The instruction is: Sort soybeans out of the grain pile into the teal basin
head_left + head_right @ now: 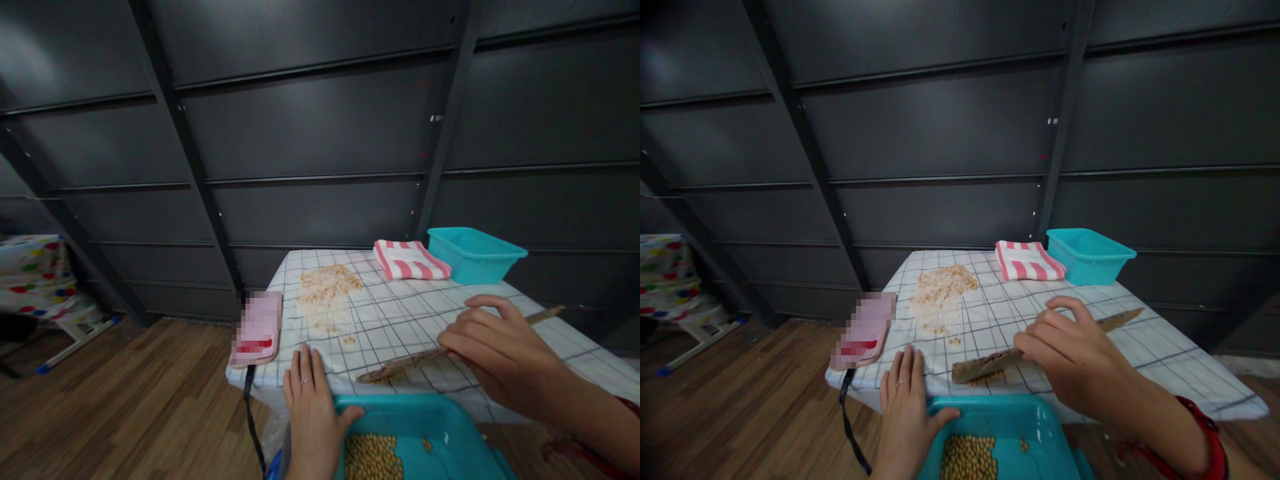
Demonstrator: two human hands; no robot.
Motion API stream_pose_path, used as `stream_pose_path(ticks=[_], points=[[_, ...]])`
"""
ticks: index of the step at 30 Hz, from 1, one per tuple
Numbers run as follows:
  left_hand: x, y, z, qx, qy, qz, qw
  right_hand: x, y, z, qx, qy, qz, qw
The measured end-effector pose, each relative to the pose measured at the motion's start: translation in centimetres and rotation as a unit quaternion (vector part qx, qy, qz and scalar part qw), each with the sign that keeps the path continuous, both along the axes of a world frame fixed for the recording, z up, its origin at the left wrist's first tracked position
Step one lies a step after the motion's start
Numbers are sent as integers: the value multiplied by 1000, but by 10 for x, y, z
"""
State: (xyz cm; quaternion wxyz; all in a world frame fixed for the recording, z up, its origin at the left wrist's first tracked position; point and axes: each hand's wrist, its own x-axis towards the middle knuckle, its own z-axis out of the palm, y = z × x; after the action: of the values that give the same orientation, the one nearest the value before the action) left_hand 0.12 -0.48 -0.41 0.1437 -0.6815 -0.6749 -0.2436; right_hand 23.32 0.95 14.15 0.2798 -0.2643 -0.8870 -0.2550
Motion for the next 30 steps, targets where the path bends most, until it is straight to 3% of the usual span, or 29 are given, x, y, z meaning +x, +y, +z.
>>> stream_pose_path(ticks=[5,9,13,17,21,26,30], points=[[-6,1,-6,-7,0,-21,1000,-2,-26,3,-58,21,6,998],[-8,0,-9,-8,12,-25,1000,-4,-38,12,7,35,39,999],[-9,0,-10,-10,9,-27,1000,1,-41,13,44,27,31,998],[-5,0,-6,-17,-3,-22,1000,4,-29,12,16,23,-7,1000],[2,0,1,-11,-21,5,1000,-7,-3,12,88,6,-50,995],[4,0,1,-1,-27,4,1000,-27,29,6,116,-9,-49,992],[-1,1,-4,0,-18,-3,1000,-36,40,0,106,-19,-42,993]])
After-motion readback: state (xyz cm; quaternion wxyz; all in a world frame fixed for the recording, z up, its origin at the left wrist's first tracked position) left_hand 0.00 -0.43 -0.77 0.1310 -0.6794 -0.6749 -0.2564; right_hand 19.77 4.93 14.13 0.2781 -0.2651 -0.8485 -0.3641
